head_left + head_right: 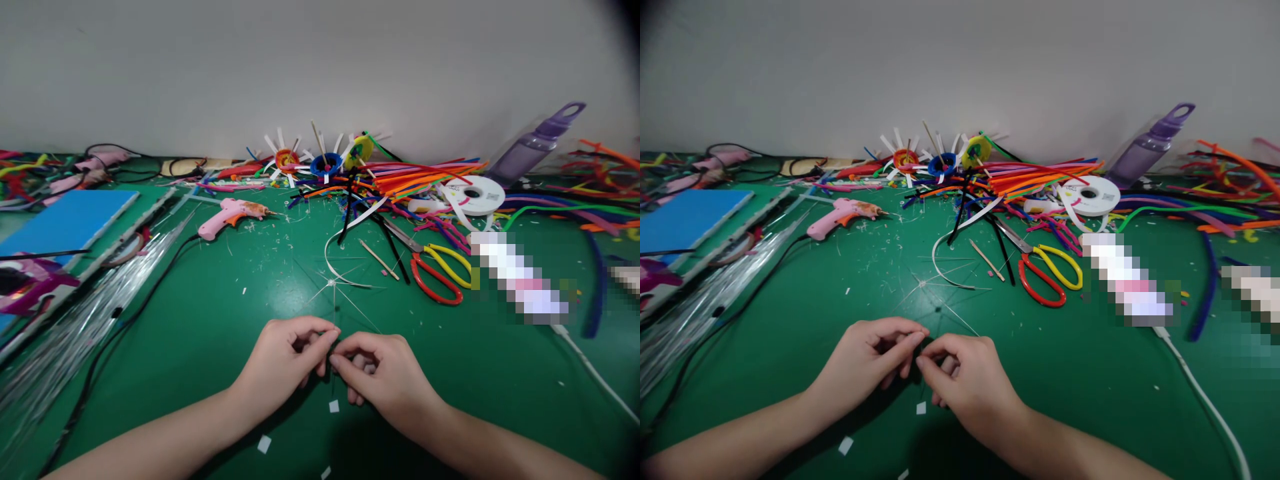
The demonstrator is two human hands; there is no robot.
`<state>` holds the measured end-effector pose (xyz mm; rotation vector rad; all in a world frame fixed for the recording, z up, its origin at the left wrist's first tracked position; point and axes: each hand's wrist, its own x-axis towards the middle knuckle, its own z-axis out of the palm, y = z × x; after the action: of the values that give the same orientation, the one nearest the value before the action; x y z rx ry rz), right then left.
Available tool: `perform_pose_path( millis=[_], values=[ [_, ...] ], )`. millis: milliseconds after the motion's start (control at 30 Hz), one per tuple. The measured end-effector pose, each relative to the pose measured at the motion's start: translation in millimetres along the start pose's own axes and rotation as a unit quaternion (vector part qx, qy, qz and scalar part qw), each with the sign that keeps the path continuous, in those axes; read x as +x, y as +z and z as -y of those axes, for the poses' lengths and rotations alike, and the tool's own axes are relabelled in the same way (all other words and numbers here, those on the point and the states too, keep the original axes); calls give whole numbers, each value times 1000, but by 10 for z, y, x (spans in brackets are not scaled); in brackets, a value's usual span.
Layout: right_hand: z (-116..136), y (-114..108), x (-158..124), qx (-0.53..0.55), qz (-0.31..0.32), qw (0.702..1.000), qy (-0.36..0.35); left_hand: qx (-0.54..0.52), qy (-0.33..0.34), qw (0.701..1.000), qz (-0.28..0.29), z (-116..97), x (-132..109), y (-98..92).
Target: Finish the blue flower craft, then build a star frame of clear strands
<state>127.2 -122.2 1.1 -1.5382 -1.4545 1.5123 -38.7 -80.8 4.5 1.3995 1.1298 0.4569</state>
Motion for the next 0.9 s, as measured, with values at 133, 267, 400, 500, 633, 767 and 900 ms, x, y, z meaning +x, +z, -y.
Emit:
perform_pose_path(
  millis=[133, 267, 400, 500, 633, 767, 900],
  values=[
    [0, -3, -1, -4, -1, 1000, 0, -4, -10, 1000, 9, 5, -5, 3],
    [-7, -9, 10, -4, 1, 1000, -3, 12, -15, 1000, 19, -3, -5, 2],
    [-26, -3, 14, -2, -4, 1000, -3, 13, -12, 1000, 21, 0, 4, -2],
    [-31, 1, 14, -3, -6, 1000, -6, 12, -10, 1000, 21, 7, 5, -4],
    [-10, -2, 13, -12, -3, 1000, -9, 16, -12, 1000, 20, 9, -4, -2],
    [7, -9, 12, -29, 2, 999, -16, 25, -10, 999, 20, 0, -10, -6],
    [7, -15, 10, -30, 3, 999, -25, 33, -7, 999, 20, -12, -4, -11]
  ],
)
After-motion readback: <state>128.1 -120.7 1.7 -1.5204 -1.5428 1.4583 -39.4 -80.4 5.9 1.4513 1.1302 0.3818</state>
